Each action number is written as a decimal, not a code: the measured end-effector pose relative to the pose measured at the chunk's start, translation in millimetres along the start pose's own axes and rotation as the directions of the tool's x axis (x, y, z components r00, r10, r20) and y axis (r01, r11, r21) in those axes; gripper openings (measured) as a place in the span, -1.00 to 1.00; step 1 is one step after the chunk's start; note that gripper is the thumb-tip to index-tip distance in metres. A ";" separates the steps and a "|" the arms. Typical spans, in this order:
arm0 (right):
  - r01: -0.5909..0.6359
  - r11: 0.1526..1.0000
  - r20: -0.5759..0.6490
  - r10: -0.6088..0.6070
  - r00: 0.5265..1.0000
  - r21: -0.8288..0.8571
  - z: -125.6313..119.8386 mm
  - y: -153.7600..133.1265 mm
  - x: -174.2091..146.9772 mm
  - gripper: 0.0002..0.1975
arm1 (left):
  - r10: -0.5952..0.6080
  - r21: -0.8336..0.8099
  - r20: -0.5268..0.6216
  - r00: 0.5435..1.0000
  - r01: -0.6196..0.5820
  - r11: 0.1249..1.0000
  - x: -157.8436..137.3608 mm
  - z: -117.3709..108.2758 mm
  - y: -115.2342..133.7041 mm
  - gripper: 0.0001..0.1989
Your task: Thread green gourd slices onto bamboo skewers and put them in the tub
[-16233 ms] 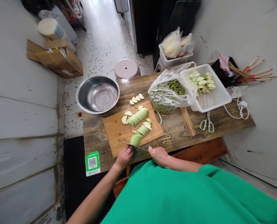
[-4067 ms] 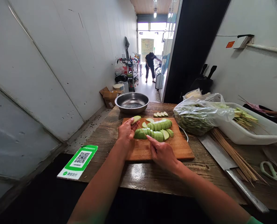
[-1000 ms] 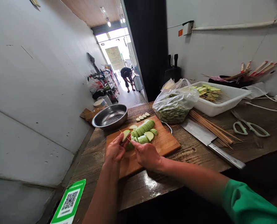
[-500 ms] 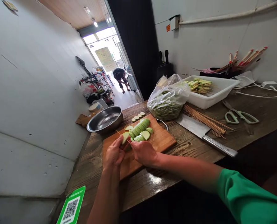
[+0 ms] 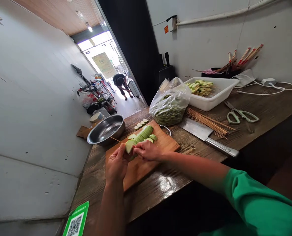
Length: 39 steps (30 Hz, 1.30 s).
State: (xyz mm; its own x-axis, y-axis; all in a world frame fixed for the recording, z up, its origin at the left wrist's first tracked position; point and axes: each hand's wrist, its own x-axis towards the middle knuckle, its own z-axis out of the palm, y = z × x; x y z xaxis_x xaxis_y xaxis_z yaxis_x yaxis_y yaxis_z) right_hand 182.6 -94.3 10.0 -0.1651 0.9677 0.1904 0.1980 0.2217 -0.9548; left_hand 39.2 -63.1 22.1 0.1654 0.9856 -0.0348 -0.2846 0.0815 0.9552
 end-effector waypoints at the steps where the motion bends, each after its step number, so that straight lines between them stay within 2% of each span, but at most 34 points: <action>1: 0.009 1.000 -0.052 -0.009 0.999 0.001 -10.7 -2.7 -1.6 -0.81 | 0.053 0.064 -0.021 0.998 -0.051 0.997 -2.7 4.0 1.1 -0.86; 3: -0.005 0.999 -0.147 0.012 0.989 0.043 -36.0 -8.1 -7.4 -0.81 | 0.147 0.277 -0.024 0.989 -0.135 0.951 -7.2 14.8 2.0 -0.83; 4: -0.026 0.997 -0.177 0.039 0.983 0.077 -48.9 -9.9 -12.0 -0.80 | 0.186 0.409 0.011 0.982 -0.174 0.896 -8.4 21.3 1.6 -0.80; 6: -0.038 0.994 -0.222 0.061 0.973 0.106 -71.4 -10.2 -24.8 -0.78 | 0.216 0.653 0.161 0.963 -0.268 0.708 -7.4 34.7 -1.3 -0.75; 8: -0.004 0.998 -0.281 0.019 0.960 0.055 -85.4 -5.1 -41.7 -0.77 | 0.191 0.811 0.321 0.928 -0.373 0.451 -1.3 46.2 -6.5 -0.71; 11: 0.043 0.993 -0.346 -0.080 0.935 -0.113 -91.2 9.9 -68.8 -0.76 | 0.108 0.891 0.430 0.897 -0.440 0.109 15.6 56.9 -15.2 -0.68; 14: -0.006 0.974 -0.357 -0.077 0.931 -0.226 -89.7 26.0 -89.9 -0.76 | -0.019 0.886 0.447 0.894 -0.446 -0.129 33.2 62.4 -20.4 -0.72; 16: -0.039 0.968 -0.348 -0.051 0.936 -0.247 -89.3 34.3 -98.3 -0.76 | -0.095 0.862 0.416 0.904 -0.426 -0.275 41.2 67.1 -21.7 -0.79; 19: -0.058 0.974 -0.342 -0.021 0.939 -0.218 -89.4 43.2 -102.9 -0.76 | -0.140 0.837 0.344 0.929 -0.371 -0.403 48.0 77.3 -22.8 -0.86; 24: -0.069 0.988 -0.333 0.020 0.943 -0.135 -88.1 54.0 -102.0 -0.76 | -0.191 0.811 0.288 0.938 -0.345 -0.472 54.6 91.9 -24.9 -0.71; 27: -0.082 0.992 -0.314 0.047 0.948 -0.100 -88.9 58.8 -105.1 -0.77 | -0.158 0.830 0.291 0.944 -0.331 -0.449 53.9 93.8 -25.0 -0.59; 29: -0.089 0.992 -0.318 0.055 0.947 -0.093 -90.5 59.6 -108.7 -0.78 | -0.094 0.869 0.318 0.943 -0.330 -0.369 50.8 92.1 -24.5 -0.54; 30: -0.087 0.991 -0.325 0.051 0.944 -0.098 -91.2 58.9 -110.3 -0.78 | -0.055 0.898 0.327 0.943 -0.328 -0.294 48.8 90.3 -24.1 -0.51; 32: -0.064 0.990 -0.333 0.019 0.943 -0.125 -91.5 55.1 -111.3 -0.78 | 0.046 0.947 0.321 0.946 -0.319 -0.049 45.3 84.9 -23.0 -0.47; 34: -0.030 0.983 -0.320 -0.031 0.947 -0.182 -88.8 48.1 -107.4 -0.78 | 0.173 0.913 0.242 0.955 -0.285 0.292 43.1 76.9 -21.1 -0.45; 36: 0.009 0.961 -0.282 -0.090 0.955 -0.277 -82.1 38.9 -97.5 -0.78 | 0.255 0.729 0.098 0.962 -0.244 0.639 42.8 66.0 -17.9 -0.45; 37: 0.028 0.940 -0.256 -0.120 0.959 -0.339 -77.1 33.8 -90.6 -0.77 | 0.243 0.588 0.030 0.970 -0.213 0.780 43.2 59.4 -15.6 -0.46; 38: 0.045 0.913 -0.226 -0.148 0.963 -0.405 -71.2 28.6 -82.7 -0.76 | 0.197 0.436 -0.014 0.980 -0.171 0.884 43.8 52.1 -13.2 -0.50; 39: 0.063 0.880 -0.193 -0.172 0.966 -0.471 -64.7 23.8 -74.4 -0.76 | 0.137 0.290 -0.030 0.990 -0.122 0.949 44.6 44.2 -10.6 -0.57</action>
State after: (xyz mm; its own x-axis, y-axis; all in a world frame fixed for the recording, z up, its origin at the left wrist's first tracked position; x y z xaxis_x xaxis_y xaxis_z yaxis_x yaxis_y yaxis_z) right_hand 262.1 -153.3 -12.0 -0.0068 0.9198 0.3923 0.6186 0.3122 -0.7211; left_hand 91.3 -26.5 23.4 0.0960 0.9915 0.0875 -0.0166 -0.0863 0.9961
